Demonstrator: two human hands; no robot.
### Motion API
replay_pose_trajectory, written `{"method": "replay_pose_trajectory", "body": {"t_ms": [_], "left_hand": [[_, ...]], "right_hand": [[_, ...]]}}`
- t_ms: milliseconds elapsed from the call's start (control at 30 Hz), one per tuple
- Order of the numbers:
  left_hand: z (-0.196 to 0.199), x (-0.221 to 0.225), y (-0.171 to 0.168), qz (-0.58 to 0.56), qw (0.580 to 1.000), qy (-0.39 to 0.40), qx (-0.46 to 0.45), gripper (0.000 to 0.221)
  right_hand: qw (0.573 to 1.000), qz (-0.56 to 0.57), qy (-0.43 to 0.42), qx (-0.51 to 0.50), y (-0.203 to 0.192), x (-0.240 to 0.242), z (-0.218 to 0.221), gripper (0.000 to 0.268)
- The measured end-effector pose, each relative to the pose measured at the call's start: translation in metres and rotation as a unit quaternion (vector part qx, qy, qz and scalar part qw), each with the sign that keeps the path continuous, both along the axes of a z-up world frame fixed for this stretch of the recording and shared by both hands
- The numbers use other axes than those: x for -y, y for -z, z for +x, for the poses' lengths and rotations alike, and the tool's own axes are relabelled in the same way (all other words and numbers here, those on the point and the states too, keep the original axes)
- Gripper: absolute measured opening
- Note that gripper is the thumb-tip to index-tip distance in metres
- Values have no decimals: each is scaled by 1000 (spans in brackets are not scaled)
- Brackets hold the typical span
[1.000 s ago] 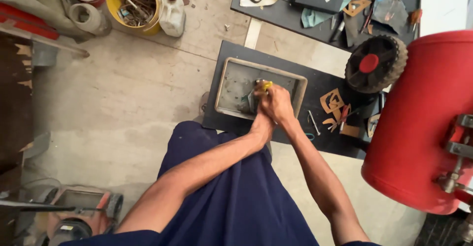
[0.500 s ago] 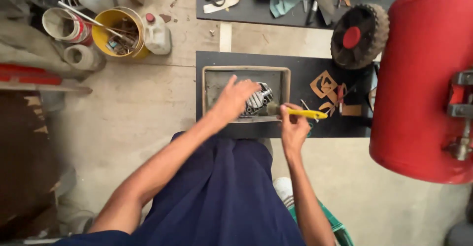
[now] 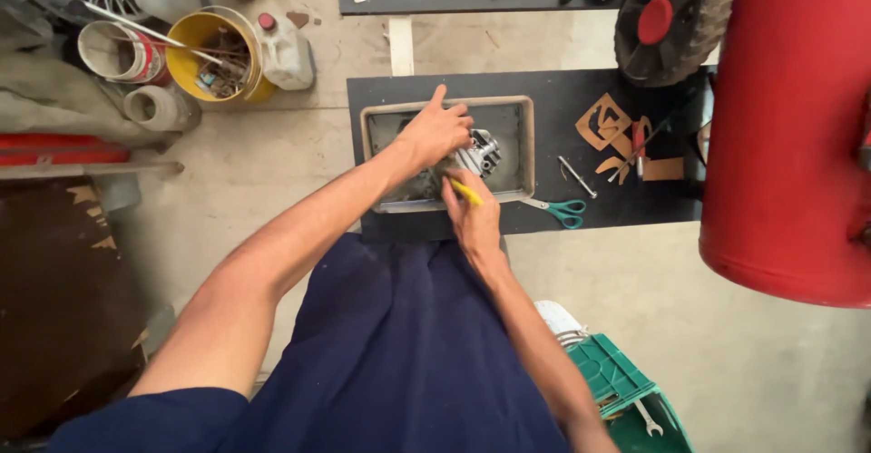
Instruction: Cleaning a mechanical engine component using a brush and solvent in a tray
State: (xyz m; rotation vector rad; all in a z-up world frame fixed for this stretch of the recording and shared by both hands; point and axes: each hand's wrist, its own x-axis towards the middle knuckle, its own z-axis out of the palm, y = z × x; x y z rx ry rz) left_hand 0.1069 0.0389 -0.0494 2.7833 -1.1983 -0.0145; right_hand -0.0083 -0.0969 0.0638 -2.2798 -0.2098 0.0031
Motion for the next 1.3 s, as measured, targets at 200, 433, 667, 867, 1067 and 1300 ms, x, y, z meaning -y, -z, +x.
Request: {"method": "replay_pose_trajectory", "body": {"t_ms": [200,433,667,867,1067,1300], "left_hand": [[-9,12,0,-6,999,-25,43,5],[-7,18,2,22,1000,-15,9,6],[-5,24,-15,67,997,-17,-18,9],[-11,23,-25,40,999,-27,-13,17],[-10,21,-13,32,999,-25,-19,18],[-11,21,-24,20,999,-40,-9,17]], "right_hand": [[991,-69,-88,-77,3,27,12,12],[990,-105,-89,-43,-7,23,-5,11],[991,-84,-59,-81,13,26,4,14],[975,-133,-67,-166,2,56,13,17],[989,-54,-78,-114,-6,53,12,14],[995,-59,-39,-74,-6,42,-7,14]]}}
